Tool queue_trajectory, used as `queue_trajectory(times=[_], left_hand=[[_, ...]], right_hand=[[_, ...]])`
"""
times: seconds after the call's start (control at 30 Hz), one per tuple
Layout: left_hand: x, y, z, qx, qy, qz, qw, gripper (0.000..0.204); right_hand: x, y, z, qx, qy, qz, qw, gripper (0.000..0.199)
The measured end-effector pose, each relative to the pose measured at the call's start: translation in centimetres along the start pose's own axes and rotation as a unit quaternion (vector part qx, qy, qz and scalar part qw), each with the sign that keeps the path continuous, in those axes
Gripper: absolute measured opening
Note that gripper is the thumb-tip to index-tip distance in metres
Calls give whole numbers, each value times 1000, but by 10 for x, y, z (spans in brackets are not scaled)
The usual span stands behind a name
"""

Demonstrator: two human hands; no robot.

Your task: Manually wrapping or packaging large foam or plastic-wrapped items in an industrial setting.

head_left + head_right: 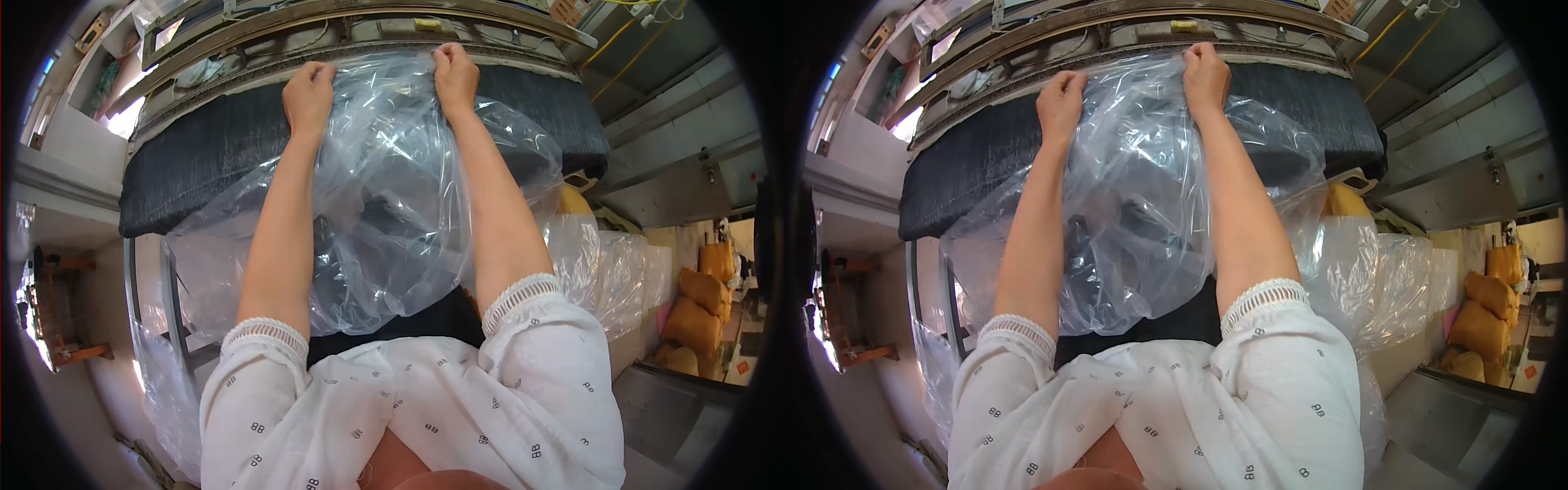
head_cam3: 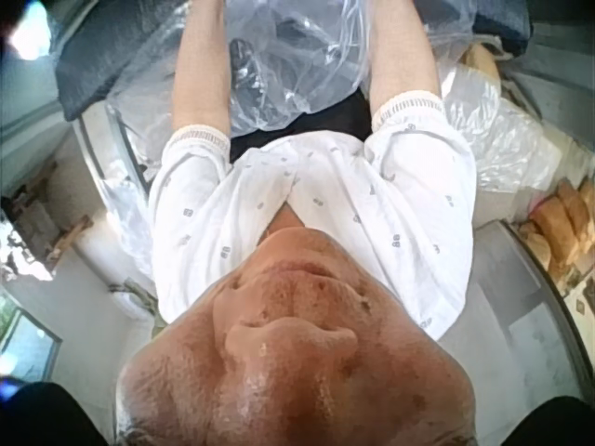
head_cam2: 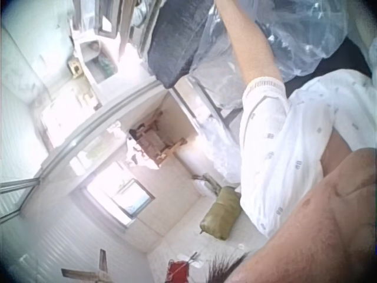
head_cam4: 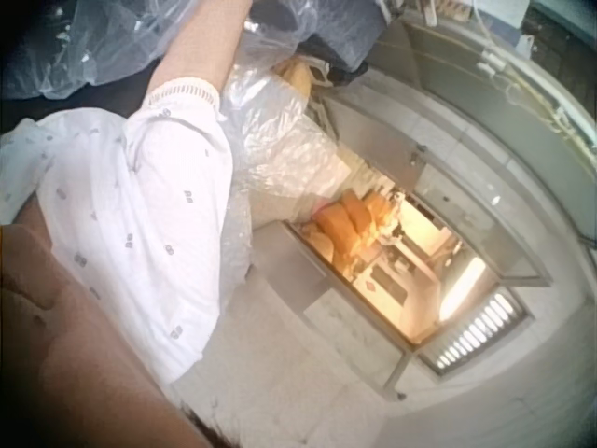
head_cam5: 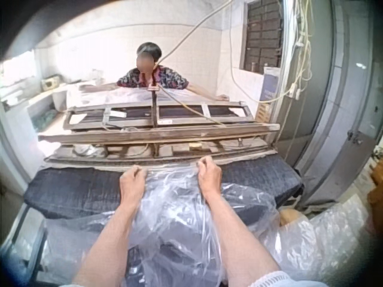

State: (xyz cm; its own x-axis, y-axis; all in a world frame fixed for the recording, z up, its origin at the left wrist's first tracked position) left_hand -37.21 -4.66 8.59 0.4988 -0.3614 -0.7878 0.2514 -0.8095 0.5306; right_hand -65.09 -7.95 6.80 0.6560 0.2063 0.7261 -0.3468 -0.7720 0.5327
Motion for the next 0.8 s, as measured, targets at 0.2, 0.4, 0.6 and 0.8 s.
queue_trajectory(times=[0.2, 0.4, 0.6, 0.8], left_hand=[[39, 27, 10, -31, -4, -69, 997, 24], [39, 45, 17, -49, 55, -82, 994, 27], [23, 46, 21, 46, 293, -84, 951, 38], [28, 47, 18, 86, 307, -92, 943, 47]], right_hand=[[1, 24, 9, -40, -4, -61, 997, 13], [-1, 36, 22, -34, -39, -52, 997, 15], [-12, 34, 9, -76, -142, 47, 986, 32], [-20, 36, 3, -103, -104, 69, 987, 26]])
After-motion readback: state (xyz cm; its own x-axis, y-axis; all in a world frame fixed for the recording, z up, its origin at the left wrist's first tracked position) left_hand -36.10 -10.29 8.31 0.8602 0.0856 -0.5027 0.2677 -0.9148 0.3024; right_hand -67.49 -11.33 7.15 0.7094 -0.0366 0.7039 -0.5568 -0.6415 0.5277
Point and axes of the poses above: each hand's wrist, its own y-axis towards the middle knuckle, its own z-axis out of the palm, x = y × z, the point moved 10 cm from there along y, towards the middle knuckle, and after that the axes turned 6 degrees about -y, right-handed, at the moved point
